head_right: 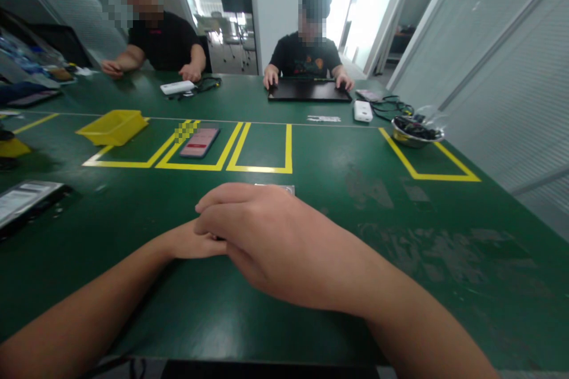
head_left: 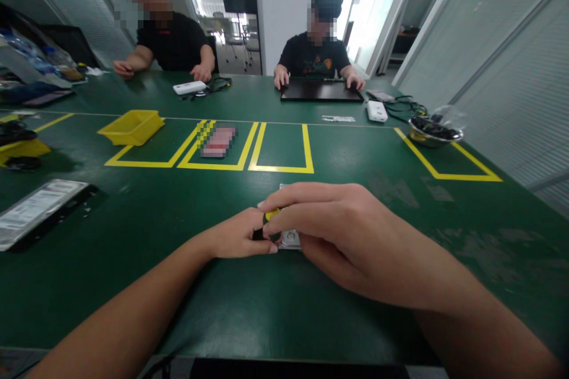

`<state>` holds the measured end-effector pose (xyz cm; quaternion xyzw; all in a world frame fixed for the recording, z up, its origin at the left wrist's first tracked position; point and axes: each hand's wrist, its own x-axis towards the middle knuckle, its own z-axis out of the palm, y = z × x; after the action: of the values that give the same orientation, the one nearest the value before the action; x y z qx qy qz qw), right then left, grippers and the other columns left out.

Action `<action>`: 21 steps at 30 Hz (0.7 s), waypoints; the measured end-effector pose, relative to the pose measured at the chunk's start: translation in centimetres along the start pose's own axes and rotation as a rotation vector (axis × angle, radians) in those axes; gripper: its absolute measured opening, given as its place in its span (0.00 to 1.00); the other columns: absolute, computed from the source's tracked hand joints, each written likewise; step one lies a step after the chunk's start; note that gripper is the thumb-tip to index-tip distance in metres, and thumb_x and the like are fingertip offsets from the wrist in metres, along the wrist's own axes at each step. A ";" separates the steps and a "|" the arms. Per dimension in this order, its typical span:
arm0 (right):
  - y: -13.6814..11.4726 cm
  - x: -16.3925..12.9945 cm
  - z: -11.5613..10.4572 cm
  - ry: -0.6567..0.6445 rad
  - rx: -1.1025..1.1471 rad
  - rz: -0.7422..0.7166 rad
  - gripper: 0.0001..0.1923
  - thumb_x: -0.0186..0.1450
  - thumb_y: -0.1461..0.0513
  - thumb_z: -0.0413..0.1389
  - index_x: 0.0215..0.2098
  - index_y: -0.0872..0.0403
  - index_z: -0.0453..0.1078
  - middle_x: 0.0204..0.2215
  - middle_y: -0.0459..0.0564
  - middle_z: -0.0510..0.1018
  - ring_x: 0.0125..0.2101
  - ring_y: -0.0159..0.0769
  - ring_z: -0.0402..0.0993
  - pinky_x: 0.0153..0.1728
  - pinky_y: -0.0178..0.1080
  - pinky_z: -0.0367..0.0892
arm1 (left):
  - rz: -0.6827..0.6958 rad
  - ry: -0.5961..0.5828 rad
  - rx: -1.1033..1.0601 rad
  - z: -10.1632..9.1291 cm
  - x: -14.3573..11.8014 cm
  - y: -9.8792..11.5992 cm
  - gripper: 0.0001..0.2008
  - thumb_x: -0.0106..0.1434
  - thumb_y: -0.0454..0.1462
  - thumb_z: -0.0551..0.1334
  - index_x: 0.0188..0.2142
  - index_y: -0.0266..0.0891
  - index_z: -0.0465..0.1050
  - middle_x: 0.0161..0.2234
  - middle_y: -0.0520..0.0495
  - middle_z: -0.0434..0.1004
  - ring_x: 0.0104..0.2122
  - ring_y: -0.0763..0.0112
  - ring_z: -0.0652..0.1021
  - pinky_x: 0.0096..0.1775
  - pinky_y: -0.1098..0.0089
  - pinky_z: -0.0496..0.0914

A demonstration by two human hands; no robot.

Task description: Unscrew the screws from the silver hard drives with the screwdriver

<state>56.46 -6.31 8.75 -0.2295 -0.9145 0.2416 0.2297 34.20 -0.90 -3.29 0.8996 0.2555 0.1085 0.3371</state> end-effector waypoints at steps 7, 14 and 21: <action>0.1 -0.2 -0.1 -0.010 -0.053 0.008 0.15 0.66 0.74 0.50 0.44 0.57 0.74 0.50 0.48 0.73 0.50 0.29 0.69 0.53 0.31 0.62 | -0.021 0.020 -0.016 0.2 0.0 -0.2 0.09 0.63 0.40 0.61 0.30 0.36 0.73 0.30 0.49 0.75 0.31 0.68 0.74 0.36 0.70 0.66; 0.2 -0.3 -0.1 -0.038 -0.115 0.067 0.14 0.65 0.74 0.49 0.41 0.55 0.72 0.46 0.48 0.70 0.42 0.30 0.69 0.45 0.34 0.65 | -0.008 0.056 -0.043 0.4 0.1 -0.4 0.06 0.60 0.38 0.62 0.31 0.36 0.72 0.29 0.50 0.74 0.30 0.69 0.74 0.33 0.71 0.67; 0.2 -0.4 -0.1 -0.074 -0.141 0.094 0.12 0.65 0.74 0.49 0.38 0.55 0.69 0.42 0.48 0.68 0.38 0.31 0.66 0.42 0.36 0.65 | -0.032 0.046 -0.067 0.5 -0.1 -0.3 0.07 0.62 0.39 0.63 0.33 0.37 0.74 0.30 0.50 0.75 0.31 0.68 0.75 0.36 0.70 0.69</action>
<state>56.85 -6.35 8.63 -0.2785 -0.9253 0.1956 0.1675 34.17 -1.04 -3.83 0.8809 0.2738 0.1324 0.3626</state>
